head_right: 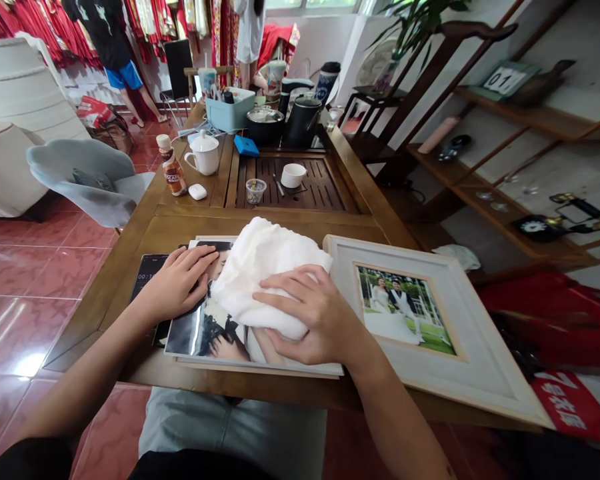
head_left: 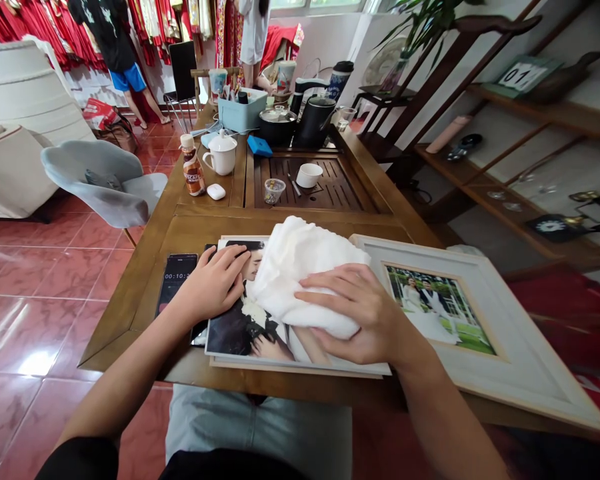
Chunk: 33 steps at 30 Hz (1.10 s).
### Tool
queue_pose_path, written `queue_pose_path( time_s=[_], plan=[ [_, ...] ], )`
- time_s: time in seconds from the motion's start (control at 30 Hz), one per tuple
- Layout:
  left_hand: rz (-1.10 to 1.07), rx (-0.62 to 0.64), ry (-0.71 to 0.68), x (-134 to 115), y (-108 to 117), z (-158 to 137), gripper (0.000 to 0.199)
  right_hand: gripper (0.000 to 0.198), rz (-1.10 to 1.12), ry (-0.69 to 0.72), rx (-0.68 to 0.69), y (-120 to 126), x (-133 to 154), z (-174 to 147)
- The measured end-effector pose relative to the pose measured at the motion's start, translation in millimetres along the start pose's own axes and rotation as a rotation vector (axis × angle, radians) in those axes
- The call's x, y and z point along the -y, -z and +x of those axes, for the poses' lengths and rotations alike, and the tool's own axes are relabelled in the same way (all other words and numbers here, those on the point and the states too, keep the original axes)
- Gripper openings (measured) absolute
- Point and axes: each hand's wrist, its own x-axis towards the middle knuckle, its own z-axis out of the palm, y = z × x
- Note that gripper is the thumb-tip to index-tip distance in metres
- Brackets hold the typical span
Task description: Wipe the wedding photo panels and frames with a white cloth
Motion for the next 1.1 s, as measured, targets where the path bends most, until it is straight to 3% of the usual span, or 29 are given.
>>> queue_pose_path(
  time_s=[0.13,0.37,0.6,0.73,0.8,0.9,1.1],
  plan=[
    [-0.02,0.016,-0.002,-1,0,-1,0.045,0.058,-0.115,-0.111,0.071,2,6,2],
    [-0.082,-0.048,-0.006,-2,-1,-2,0.043,0.061,-0.188,-0.18,0.138,9,20,-4],
    [-0.185,-0.057,0.056,-10,-3,-4,0.047,0.07,-0.218,-0.12,0.238,27,41,-17],
    [-0.228,-0.046,0.091,-15,-5,-6,0.049,0.086,-0.355,-0.028,0.232,35,32,-20],
    [-0.23,-0.051,0.091,-16,-7,-7,0.049,0.096,-0.359,-0.011,0.237,32,22,-19],
    [-0.253,-0.06,0.111,-17,-8,-6,0.047,0.096,-0.253,-0.019,0.302,22,13,-18],
    [-0.342,-0.044,0.221,-19,-12,-5,0.042,0.098,-0.172,-0.034,0.354,3,29,-15]
  ],
)
